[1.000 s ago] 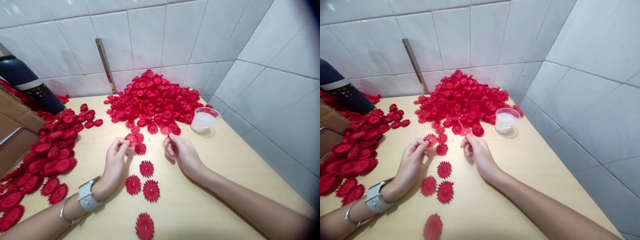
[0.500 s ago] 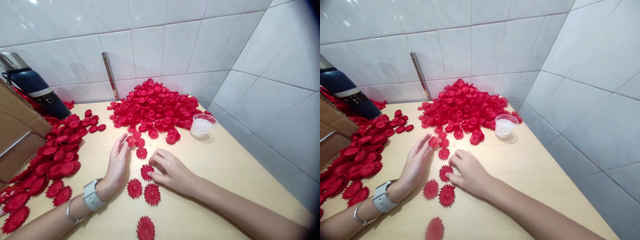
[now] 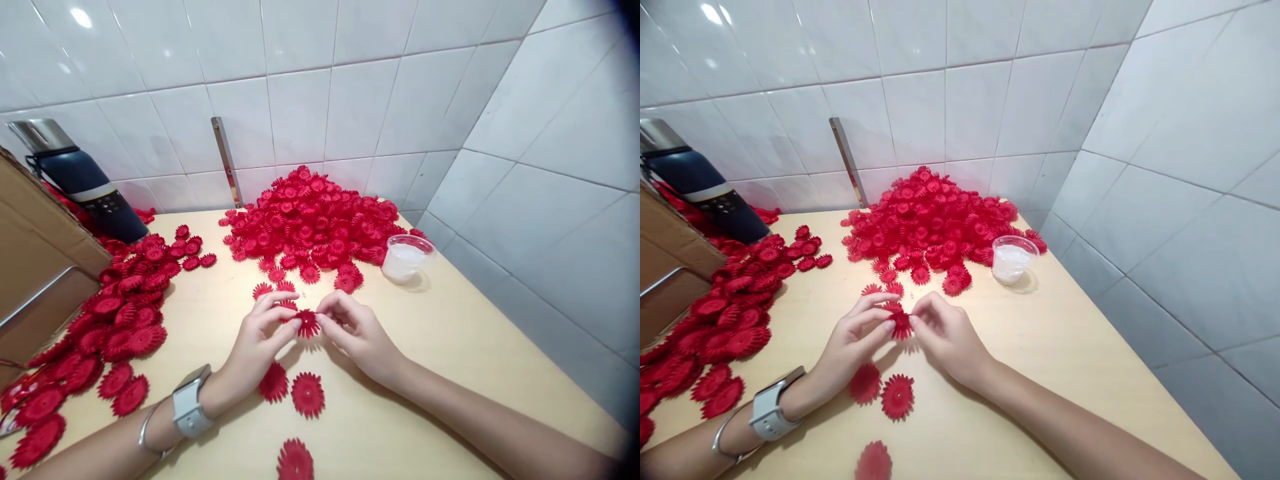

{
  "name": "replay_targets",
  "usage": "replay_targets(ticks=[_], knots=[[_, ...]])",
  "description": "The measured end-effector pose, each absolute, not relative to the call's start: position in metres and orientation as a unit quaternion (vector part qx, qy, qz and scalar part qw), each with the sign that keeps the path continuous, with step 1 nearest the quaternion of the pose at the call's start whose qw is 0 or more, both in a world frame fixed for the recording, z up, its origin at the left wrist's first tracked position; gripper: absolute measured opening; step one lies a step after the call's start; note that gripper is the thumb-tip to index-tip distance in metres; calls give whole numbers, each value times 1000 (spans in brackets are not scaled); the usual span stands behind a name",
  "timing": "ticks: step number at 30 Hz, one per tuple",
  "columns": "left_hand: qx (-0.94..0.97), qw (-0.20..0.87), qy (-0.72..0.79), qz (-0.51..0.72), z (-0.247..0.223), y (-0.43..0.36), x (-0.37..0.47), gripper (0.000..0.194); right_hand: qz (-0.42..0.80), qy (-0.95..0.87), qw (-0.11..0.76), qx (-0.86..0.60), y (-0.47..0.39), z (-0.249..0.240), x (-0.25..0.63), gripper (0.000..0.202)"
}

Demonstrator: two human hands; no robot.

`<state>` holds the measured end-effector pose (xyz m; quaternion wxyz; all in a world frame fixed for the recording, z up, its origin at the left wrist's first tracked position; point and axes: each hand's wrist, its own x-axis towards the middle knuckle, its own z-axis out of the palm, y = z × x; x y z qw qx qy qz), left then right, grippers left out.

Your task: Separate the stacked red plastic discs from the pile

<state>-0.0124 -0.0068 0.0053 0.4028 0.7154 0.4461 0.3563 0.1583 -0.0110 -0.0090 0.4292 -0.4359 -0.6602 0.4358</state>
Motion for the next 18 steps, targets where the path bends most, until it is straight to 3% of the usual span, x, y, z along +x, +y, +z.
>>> replay_targets(ticks=[3,6,18], knots=[[723,402,440,349,5,-7,-13,19,477,-694,357,-404,-10,-7,159,10],[742,388,431,336,4,-9,-13,15,439,-753,309,-381,-10,-6,159,14],[740,379,438,342,4,-7,-13,13,441,-764,297,-365,-9,-7,162,23]])
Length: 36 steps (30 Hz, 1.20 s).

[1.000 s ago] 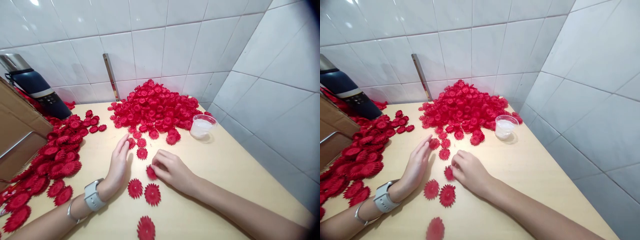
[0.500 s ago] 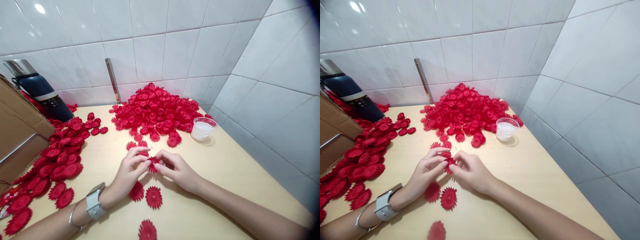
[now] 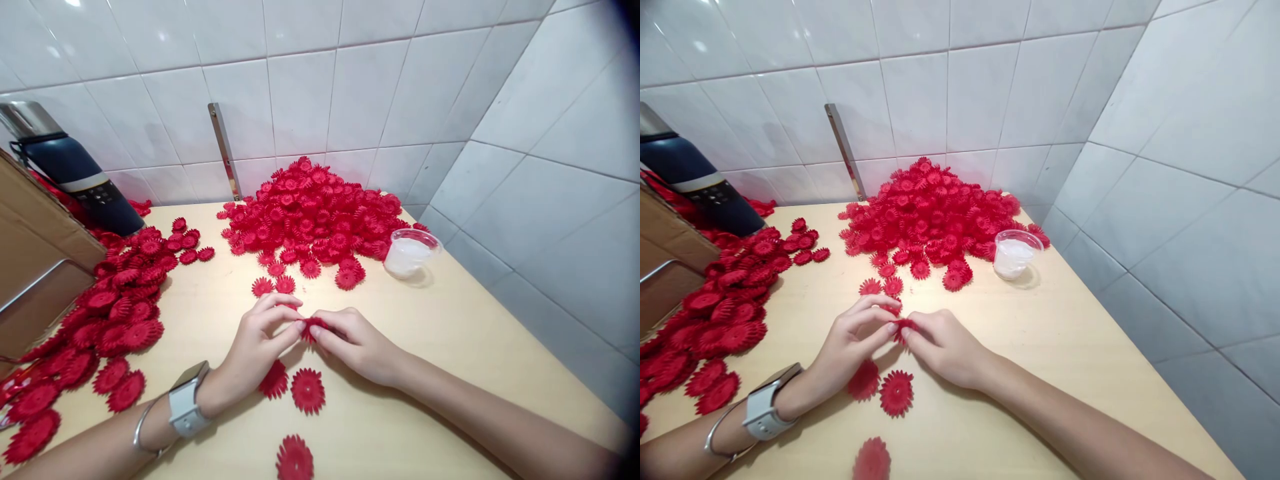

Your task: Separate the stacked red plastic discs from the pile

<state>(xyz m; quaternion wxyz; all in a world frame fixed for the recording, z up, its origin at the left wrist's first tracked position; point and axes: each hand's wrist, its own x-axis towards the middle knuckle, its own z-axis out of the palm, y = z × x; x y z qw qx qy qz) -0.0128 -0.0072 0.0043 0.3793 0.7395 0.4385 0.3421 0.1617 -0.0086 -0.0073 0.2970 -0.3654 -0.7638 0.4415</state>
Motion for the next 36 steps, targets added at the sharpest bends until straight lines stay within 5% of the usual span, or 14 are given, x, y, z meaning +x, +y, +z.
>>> replay_targets(ticks=[10,20,36], knots=[[727,370,437,379,5,-9,-12,8,408,-752,322,-406,-7,-8,160,29],[716,414,444,344,4,-6,-12,16,581,-662,343,-325,-8,-9,166,34],[773,286,451,342,7,-15,-11,13,492,-737,295,-358,-14,-5,159,30]])
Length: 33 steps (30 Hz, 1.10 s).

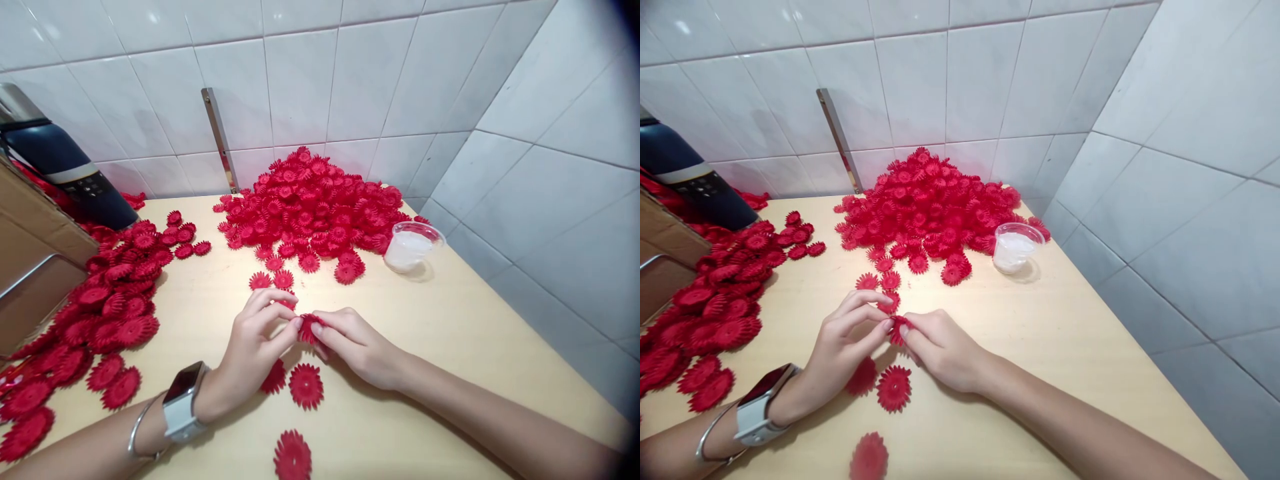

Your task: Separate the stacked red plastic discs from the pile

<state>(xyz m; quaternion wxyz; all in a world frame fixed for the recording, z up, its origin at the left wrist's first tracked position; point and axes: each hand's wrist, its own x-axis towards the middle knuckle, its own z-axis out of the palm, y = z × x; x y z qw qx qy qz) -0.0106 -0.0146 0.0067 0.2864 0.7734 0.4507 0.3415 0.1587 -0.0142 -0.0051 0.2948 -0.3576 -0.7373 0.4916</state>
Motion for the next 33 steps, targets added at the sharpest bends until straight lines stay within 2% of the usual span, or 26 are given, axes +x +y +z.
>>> replay_targets(ticks=[5,8,14,22,25,30,33], knots=[[766,306,446,347,3,-13,-11,12,462,-746,301,-372,-13,-7,158,26],[754,316,446,365,3,-12,-12,4,450,-746,311,-380,-13,-8,158,29],[771,326,413,358,3,-13,-12,14,442,-741,328,-386,-12,-7,159,32],[788,344,389,331,3,-10,-13,11,523,-701,327,-357,-12,-7,163,36],[800,336,371,332,4,-11,-14,8,566,-692,300,-333,-11,-7,164,36],[821,316,350,322,7,-17,-13,12,605,-683,264,-312,-10,-4,164,38],[810,342,361,310,9,-18,-14,13,604,-687,266,-306,-10,-4,165,38]])
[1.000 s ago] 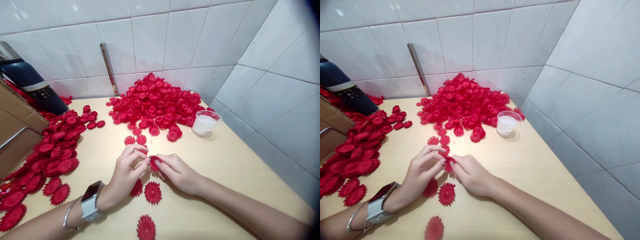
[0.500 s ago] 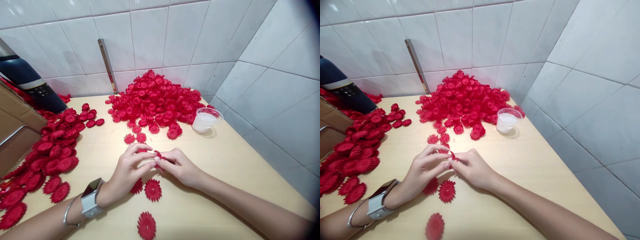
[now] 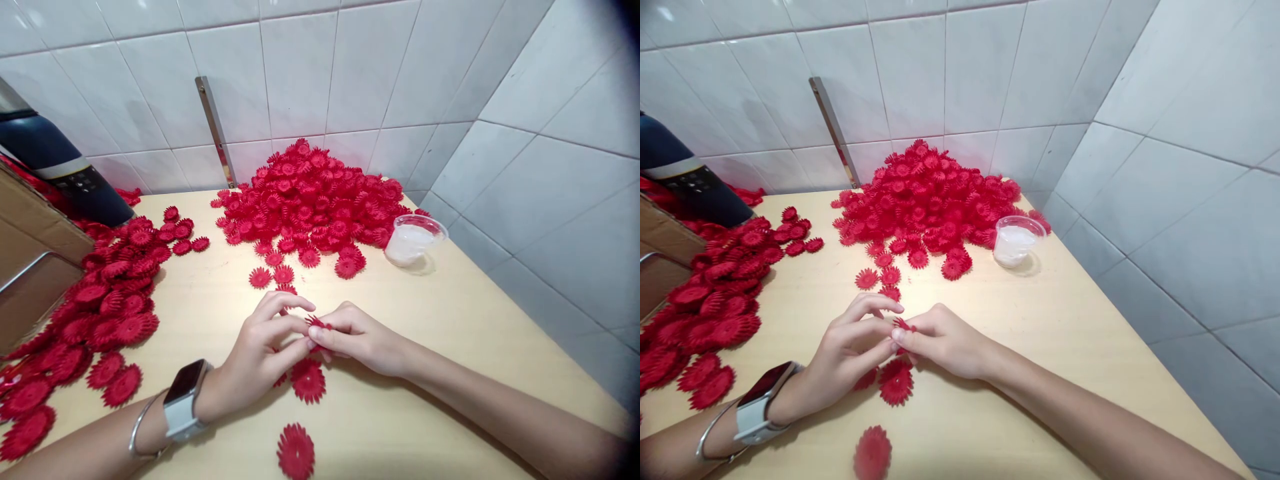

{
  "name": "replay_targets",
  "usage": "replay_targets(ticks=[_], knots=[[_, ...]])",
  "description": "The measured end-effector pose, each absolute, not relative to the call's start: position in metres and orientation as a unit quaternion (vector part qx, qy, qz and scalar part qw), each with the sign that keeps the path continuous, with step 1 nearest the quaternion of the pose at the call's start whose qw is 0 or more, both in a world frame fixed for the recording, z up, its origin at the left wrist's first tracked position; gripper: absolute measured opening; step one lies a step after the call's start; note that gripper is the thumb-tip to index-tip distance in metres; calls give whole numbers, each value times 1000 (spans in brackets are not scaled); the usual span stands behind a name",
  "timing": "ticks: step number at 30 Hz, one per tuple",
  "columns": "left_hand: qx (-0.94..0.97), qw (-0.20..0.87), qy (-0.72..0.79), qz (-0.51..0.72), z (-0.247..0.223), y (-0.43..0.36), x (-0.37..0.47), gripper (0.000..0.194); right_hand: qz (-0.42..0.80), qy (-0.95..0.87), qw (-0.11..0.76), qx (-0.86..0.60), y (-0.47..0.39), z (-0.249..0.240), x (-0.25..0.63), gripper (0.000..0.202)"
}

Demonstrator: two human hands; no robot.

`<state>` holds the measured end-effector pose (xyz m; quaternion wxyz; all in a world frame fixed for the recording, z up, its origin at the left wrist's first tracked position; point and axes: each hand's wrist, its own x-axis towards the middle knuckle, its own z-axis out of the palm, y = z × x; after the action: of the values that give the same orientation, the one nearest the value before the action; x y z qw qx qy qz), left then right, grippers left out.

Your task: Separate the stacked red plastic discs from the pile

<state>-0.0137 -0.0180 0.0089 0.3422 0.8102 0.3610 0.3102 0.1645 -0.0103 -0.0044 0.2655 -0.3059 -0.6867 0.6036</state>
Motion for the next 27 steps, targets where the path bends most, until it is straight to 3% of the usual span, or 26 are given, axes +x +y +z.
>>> replay_targets(ticks=[6,11,22,27], knots=[[731,434,423,315,8,-11,-13,15,667,-606,316,-296,-12,-9,164,44],[725,460,417,299,9,-11,-12,16,659,-616,288,-321,-11,-6,164,32],[737,296,499,348,3,-6,-14,15,523,-697,314,-377,-13,-6,161,38],[734,320,489,346,3,-3,-14,15,544,-652,345,-399,-13,-10,163,33]])
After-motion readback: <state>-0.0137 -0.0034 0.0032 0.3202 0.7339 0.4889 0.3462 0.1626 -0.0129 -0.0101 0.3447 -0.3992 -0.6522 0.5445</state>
